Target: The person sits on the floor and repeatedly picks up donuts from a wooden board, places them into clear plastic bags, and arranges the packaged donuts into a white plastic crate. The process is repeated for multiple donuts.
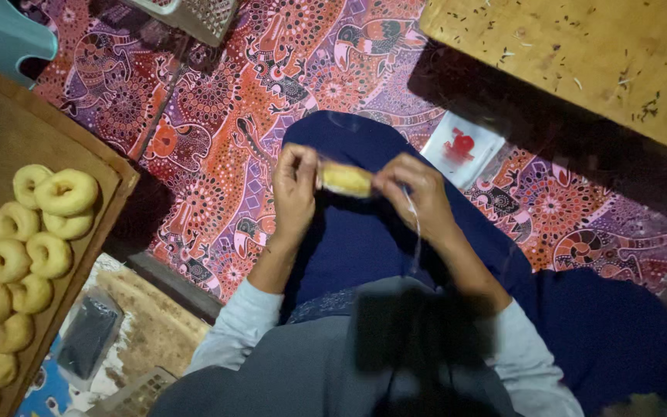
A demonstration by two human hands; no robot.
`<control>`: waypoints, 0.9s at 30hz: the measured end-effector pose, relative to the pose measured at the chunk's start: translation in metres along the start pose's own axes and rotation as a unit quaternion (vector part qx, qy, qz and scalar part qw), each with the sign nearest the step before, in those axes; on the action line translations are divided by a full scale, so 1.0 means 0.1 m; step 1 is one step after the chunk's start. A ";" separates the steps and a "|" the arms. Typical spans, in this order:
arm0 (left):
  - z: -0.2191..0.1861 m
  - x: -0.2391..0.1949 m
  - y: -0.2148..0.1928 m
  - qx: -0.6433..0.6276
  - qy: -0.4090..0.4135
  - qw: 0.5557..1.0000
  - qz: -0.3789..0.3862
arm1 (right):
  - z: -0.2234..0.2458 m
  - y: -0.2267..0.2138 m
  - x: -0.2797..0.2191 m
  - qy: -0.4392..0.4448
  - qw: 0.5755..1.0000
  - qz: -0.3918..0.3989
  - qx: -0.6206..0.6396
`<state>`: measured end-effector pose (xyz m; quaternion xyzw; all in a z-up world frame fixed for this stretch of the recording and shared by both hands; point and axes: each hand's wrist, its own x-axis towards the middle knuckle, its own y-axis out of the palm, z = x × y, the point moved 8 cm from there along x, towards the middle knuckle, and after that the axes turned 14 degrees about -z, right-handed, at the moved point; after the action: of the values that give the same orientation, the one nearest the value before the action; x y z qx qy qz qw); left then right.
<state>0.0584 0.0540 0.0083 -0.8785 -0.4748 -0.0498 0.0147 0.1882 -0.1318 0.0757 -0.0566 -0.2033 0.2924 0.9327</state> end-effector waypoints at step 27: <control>0.82 -0.10 2.78 0.197 0.200 0.925 0.257 | -2.85 -1.95 -1.08 0.358 0.843 -0.394 -0.071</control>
<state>0.2913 -0.1006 -0.0684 -0.9215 -0.2202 -0.1249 0.2945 0.3270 -0.3499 -0.1770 -0.1383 0.1199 -0.1560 0.9706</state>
